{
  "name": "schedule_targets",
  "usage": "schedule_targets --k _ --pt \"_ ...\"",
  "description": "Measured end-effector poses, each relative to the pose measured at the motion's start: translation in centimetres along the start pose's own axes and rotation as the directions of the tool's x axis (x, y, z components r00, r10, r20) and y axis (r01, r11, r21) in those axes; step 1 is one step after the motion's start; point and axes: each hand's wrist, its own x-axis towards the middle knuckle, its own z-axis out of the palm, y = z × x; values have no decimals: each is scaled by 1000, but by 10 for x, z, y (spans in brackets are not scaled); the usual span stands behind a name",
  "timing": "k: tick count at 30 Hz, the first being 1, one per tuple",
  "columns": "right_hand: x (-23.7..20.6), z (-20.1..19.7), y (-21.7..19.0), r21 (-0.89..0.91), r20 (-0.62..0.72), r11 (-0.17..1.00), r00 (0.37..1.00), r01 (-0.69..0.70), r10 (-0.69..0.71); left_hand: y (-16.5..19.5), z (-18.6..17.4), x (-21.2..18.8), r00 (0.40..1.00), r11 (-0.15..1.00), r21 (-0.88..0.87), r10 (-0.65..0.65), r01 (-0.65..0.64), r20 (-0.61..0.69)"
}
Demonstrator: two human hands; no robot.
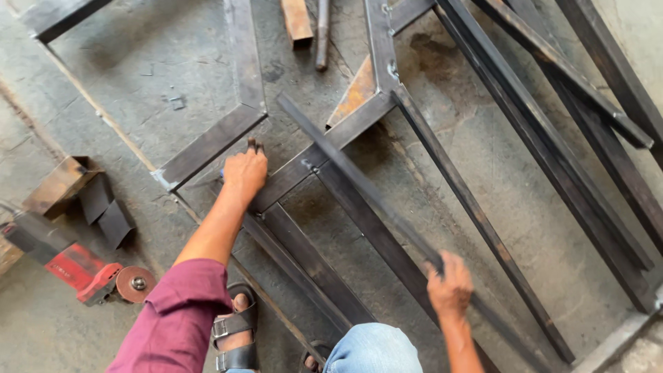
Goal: The person measures steel flat bars laid on the floor with a tape measure, then arranges and aligns the bars and welded metal frames on the ground, fitting bars into the frames. They use a hammer to tap a bar into place and briefly handle an angle grinder and a marking tool while positioning the metalwork.
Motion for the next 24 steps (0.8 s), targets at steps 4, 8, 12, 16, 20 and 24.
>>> schedule_targets --k 4,8,12,16,20,24 --pt "54 -24 13 -32 -76 998 996 44 -47 -1 7 20 983 1000 0 -31 32 182" --pt "107 -38 9 40 -126 999 992 -6 11 0 14 29 986 1000 10 -24 22 167" --pt "150 -21 -23 91 -135 994 988 -64 76 -1 9 26 984 999 35 -35 29 175" --pt "176 20 -73 201 -156 976 980 -88 120 -1 0 25 979 999 16 -35 32 200" --pt "162 56 -115 226 -94 957 974 -180 205 2 7 28 982 998 33 -60 55 177" --pt "138 75 -139 282 -11 937 976 -206 218 4 20 28 996 999 23 -50 48 74"
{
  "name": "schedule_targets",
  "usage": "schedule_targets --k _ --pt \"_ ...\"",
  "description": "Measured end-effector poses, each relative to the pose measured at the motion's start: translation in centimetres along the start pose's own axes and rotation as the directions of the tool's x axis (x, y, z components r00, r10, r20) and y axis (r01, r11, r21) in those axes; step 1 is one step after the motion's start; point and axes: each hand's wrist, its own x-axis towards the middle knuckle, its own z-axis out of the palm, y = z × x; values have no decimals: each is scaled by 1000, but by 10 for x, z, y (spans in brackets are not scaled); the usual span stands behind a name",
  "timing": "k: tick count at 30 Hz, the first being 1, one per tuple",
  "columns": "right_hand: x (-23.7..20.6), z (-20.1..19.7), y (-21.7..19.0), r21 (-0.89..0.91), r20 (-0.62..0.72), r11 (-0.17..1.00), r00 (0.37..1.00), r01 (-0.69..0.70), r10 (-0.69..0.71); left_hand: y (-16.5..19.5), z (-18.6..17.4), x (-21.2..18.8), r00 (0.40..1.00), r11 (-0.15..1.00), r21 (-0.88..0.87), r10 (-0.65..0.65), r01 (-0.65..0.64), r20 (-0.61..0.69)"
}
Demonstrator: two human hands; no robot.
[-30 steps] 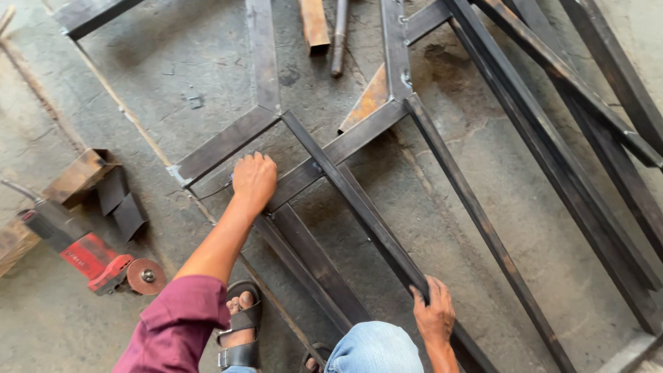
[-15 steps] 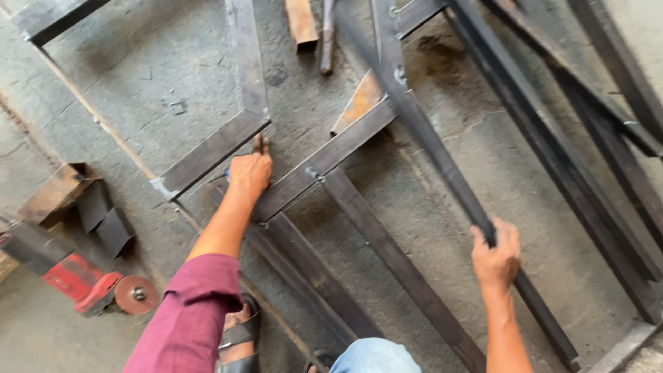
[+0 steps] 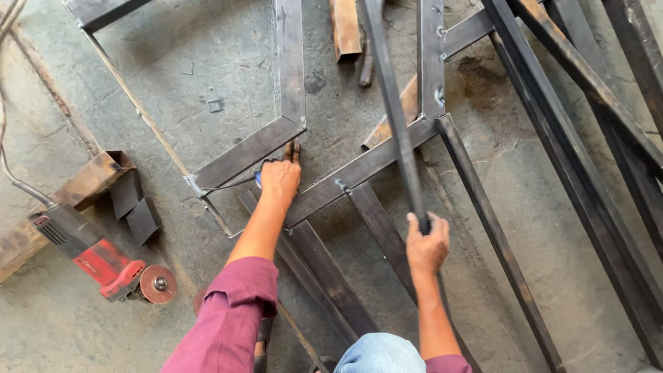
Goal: The person measures steel flat bars laid on the floor with a tape measure, then arranges and aligns the bars and welded metal frames on the ground, fitting bars into the frames. They use a hammer to tap a bar into place and briefly handle an angle grinder and a marking tool while positioning the metalwork.
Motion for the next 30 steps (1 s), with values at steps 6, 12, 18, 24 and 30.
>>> schedule_targets --k 6,12,18,24,30 --pt "-13 3 -32 -42 52 999 998 -23 25 -2 -15 -7 989 1000 -26 5 -1 149" --pt "-17 -2 -53 -20 112 1000 994 -17 19 1 -25 -4 989 1000 -13 -7 9 148" --pt "-42 -13 -37 -27 171 996 982 90 -84 3 -22 -2 985 1000 -13 -18 20 172" --pt "-72 -31 -18 -11 163 980 968 197 -193 2 -32 -8 983 999 -27 -17 22 185" --pt "-56 -15 -25 18 157 974 962 226 -226 4 -32 -7 983 1000 -8 -11 12 184"
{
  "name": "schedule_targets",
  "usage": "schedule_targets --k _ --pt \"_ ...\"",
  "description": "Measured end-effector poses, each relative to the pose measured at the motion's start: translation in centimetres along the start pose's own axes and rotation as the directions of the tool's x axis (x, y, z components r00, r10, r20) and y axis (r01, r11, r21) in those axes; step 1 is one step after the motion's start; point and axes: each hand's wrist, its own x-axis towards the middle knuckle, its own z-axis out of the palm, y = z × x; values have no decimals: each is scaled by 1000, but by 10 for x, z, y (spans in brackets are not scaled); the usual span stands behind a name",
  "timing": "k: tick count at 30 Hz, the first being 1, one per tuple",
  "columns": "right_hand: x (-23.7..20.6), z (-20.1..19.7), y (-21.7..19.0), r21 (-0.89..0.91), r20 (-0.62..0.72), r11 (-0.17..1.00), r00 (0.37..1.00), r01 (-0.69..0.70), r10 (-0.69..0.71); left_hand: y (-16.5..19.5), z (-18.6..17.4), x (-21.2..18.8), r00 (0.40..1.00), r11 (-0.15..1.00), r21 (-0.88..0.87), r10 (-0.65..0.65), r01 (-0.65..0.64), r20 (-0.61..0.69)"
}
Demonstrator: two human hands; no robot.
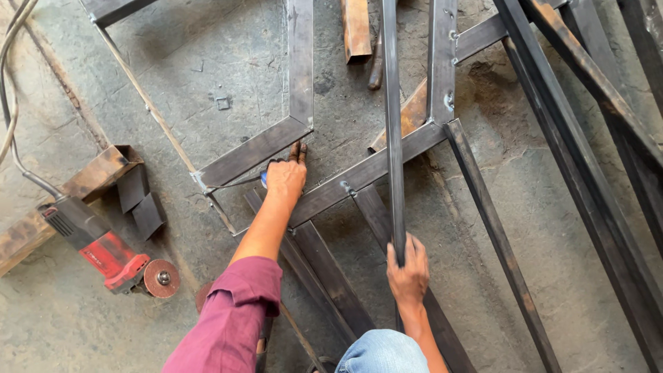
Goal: The person measures steel flat bars laid on the floor with a tape measure, then arranges and aligns the bars and welded metal frames on the ground, fitting bars into the frames. They use a hammer to tap a bar into place and briefly handle an angle grinder and a marking tool while positioning the metalwork.
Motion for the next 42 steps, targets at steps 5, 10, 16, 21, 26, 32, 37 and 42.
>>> schedule_targets --k 5,10,16,21,26,32,37,42 --pt "60 36 -17 -58 -88 996 993 70 -75 1 10 6 1000 1000 12 -4 5 -14" --pt "122 66 -35 -142 -87 987 993 71 -84 1 22 14 999 999 25 -22 23 -44" --pt "84 33 -36 -196 -35 977 995 86 -94 2 34 18 985 999 -2 -44 45 -169" --pt "30 10 -21 -187 93 982 996 10 8 4 41 16 982 999 20 -42 46 -187" --pt "-4 5 -10 -213 201 976 976 -36 80 5 40 8 984 1000 9 -12 14 -179" --pt "-3 24 4 -193 157 978 986 84 -53 3 30 4 988 999 -36 -19 14 -153" --pt "39 34 -8 -138 158 985 984 103 -81 5 31 7 991 997 -68 -45 37 -129" --pt "106 64 -35 -92 162 995 986 -30 44 5 32 10 988 998 -63 -28 18 -150"
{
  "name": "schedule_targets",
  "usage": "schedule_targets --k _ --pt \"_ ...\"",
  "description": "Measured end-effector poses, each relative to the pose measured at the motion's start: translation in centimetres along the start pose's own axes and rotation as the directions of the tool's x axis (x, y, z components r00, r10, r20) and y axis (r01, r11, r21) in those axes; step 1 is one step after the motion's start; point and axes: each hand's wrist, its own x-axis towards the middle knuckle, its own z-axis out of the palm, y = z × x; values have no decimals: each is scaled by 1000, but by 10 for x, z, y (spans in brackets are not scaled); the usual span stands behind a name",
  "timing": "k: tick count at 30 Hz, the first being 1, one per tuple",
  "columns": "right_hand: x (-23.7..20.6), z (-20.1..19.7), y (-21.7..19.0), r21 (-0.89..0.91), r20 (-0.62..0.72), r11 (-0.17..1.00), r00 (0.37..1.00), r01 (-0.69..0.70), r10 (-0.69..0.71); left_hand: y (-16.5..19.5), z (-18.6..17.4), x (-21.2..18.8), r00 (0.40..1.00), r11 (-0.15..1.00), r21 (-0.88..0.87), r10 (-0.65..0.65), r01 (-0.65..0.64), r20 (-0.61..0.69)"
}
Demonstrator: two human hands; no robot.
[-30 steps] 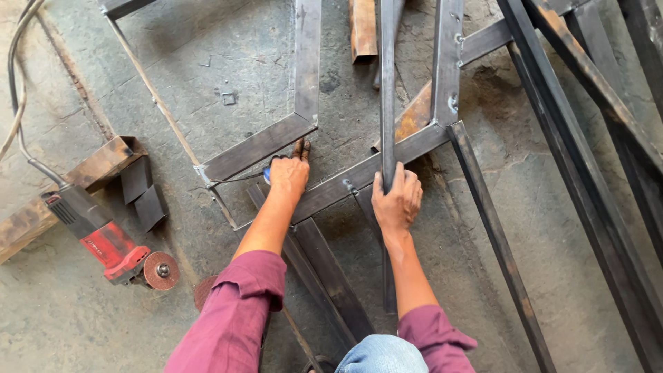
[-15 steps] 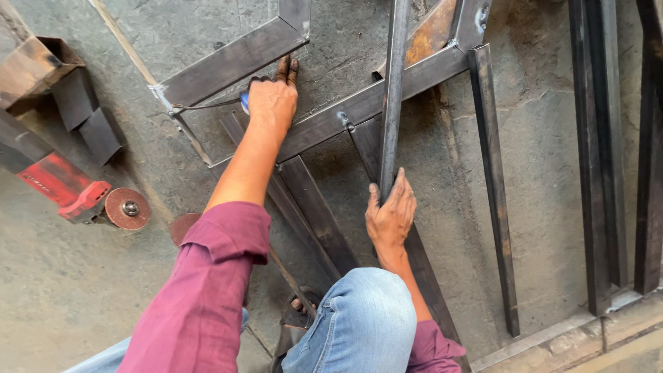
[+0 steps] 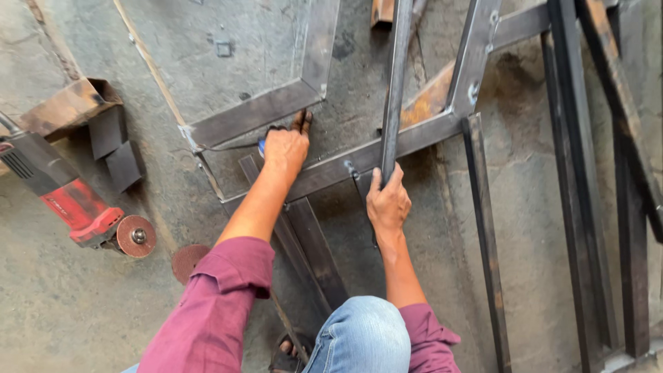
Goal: The person measures steel flat bars laid on the floor with a tape measure, then arranges and aligns the bars and welded metal frames on the ground, fitting bars into the frames. They use a hammer to tap a bar into place and briefly handle an angle grinder and a marking tool while positioning the metalwork.
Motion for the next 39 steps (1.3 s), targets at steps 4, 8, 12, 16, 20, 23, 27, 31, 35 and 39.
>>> schedule_targets --k 4,8,12,16,20,23,27,31,35,39 --pt "20 6 -9 -97 20 987 991 -129 132 1 -1 0 1000 999 38 11 -10 -13" --pt "21 5 -8 -167 -27 977 991 -134 132 3 -2 4 999 999 -42 -5 7 53" --pt "24 7 -7 -220 -10 960 985 -171 173 4 0 8 999 999 -46 -8 10 48" --pt "37 12 -9 -159 -175 984 983 -74 46 5 3 10 1000 997 -77 -7 8 18" --pt "51 14 -12 -216 -156 972 986 -94 61 6 4 10 998 987 -157 -14 23 58" --pt "54 13 -15 -226 -184 970 982 -87 45 8 3 11 999 982 -188 -13 20 36" --pt "54 11 -19 -216 -176 970 981 -117 79 13 1 13 999 985 -172 -30 33 20" --pt "55 10 -20 -220 -159 970 985 -105 71 17 -4 16 979 973 -232 51 -4 198" --pt "60 11 -21 -249 -154 963 986 -100 62 19 -12 18 990 973 -230 31 0 134" --pt "71 13 -25 -245 -161 965 985 -94 56 20 -14 21 990 964 -266 34 4 140"
